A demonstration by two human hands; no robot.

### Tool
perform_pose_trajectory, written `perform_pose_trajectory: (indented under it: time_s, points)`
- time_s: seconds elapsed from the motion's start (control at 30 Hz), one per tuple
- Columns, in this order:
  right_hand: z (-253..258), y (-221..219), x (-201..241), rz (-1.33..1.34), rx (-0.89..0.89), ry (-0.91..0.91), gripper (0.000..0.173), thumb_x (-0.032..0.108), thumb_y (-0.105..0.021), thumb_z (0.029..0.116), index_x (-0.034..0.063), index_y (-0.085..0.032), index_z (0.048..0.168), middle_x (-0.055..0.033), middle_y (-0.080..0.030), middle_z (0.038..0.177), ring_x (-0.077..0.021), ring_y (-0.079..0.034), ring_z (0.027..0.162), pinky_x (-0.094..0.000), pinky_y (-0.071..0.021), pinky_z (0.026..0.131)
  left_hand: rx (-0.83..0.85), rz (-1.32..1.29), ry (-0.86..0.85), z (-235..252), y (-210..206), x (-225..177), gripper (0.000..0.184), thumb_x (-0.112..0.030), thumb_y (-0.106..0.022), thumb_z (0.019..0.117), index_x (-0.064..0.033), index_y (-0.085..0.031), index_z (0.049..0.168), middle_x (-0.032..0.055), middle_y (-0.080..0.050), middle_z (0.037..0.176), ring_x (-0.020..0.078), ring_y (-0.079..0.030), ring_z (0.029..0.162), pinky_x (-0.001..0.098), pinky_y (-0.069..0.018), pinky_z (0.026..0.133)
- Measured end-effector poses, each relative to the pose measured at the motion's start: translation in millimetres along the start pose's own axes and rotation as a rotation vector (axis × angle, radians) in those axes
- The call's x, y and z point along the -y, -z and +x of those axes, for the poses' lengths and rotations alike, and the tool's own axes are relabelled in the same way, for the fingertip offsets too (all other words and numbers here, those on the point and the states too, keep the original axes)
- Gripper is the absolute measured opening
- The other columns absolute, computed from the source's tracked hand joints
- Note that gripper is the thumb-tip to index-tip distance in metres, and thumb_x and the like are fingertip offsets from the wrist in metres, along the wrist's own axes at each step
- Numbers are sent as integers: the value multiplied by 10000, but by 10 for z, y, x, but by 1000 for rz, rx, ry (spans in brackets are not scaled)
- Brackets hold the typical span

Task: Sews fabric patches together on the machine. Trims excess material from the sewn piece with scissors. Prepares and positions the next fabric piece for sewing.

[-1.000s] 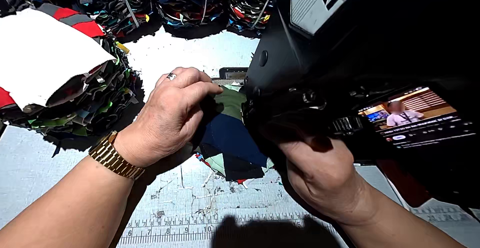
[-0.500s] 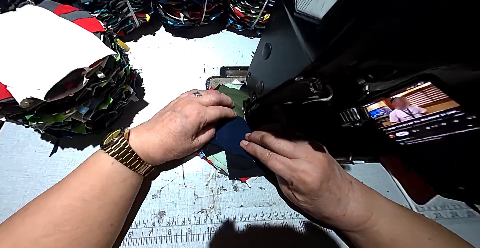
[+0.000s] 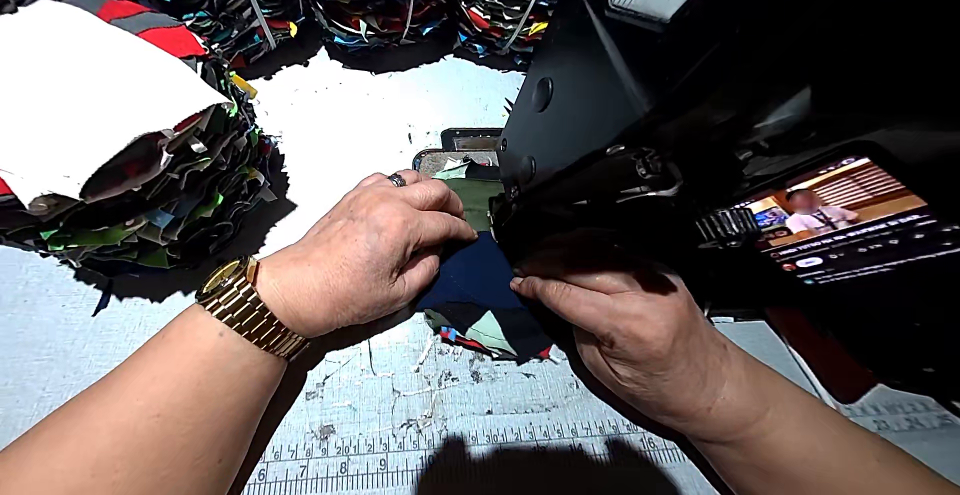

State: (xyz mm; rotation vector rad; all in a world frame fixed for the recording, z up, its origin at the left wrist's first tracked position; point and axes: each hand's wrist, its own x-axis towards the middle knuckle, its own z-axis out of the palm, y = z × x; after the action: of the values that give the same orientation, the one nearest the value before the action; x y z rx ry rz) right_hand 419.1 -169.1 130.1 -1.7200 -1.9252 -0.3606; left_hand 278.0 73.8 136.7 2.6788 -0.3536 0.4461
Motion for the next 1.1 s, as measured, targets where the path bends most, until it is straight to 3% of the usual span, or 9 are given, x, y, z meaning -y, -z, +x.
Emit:
perform_pose_trajectory:
  time_s: [0.2,0.3,0.37,0.47,0.53,0.67,0.73,1.1]
  points:
    - [4,18,-54,-50,-20,-29,230,-52,-530,932,33,-735,871,-133,-727,1038,-273,-670,1100,-397,-537,966,12,14,4,-4,26,-21,354,-188,-528,932,-219,-776,1182,-43,-690,1116,151,-594,1078,390,-468,903]
    - [-20,23,-72,-62,-36,-45,235,-56,-520,942,26,-739,919,-151,-729,1092,-314,-649,1180,-458,-505,1040,5,20,-5,-25,38,-12,342,-197,-521,946,-235,-783,1163,-52,-693,1095,130,-606,1045,393,-463,891]
    - [-35,38,-59,-46,-65,-30,242,-48,-515,954,18,-747,968,-162,-724,1100,-317,-646,1168,-469,-496,1034,-3,27,-15,-57,44,-11,340,-207,-524,945,-244,-787,1158,-51,-693,1116,127,-605,1067,402,-453,910]
    - [-32,35,14,-11,-63,18,276,-30,-520,960,21,-771,1064,-140,-739,1078,-266,-675,1105,-407,-531,993,-17,27,-56,-78,54,-80,329,-215,-536,939,-250,-795,1140,-36,-695,1197,176,-581,1222,470,-432,1040]
    - [-46,14,36,-11,-11,38,300,-24,-522,952,40,-772,1105,-126,-743,1090,-245,-682,1093,-374,-545,971,-4,5,-92,-69,55,-138,320,-215,-536,945,-248,-800,1123,-44,-701,1195,182,-573,1257,483,-409,1097]
    - [-66,2,34,-20,21,31,309,-29,-522,950,43,-773,1115,-128,-738,1102,-240,-683,1077,-349,-553,940,73,-56,-118,-69,33,-154,305,-213,-540,953,-222,-796,1119,-37,-687,1180,130,-603,1152,354,-503,970]
    - [-69,3,29,-20,26,25,305,-22,-527,955,47,-773,1121,-126,-737,1106,-243,-680,1086,-350,-553,947,81,-61,-118,-71,34,-155,304,-215,-543,950,-215,-796,1117,-27,-683,1182,135,-605,1141,350,-510,942]
    - [-63,-1,-10,-42,11,15,298,-19,-540,953,49,-771,1128,-115,-734,1114,-247,-678,1091,-374,-548,959,75,-30,-95,-64,19,-139,330,-220,-529,953,-249,-789,1156,-44,-683,1167,140,-596,1155,417,-457,1045]
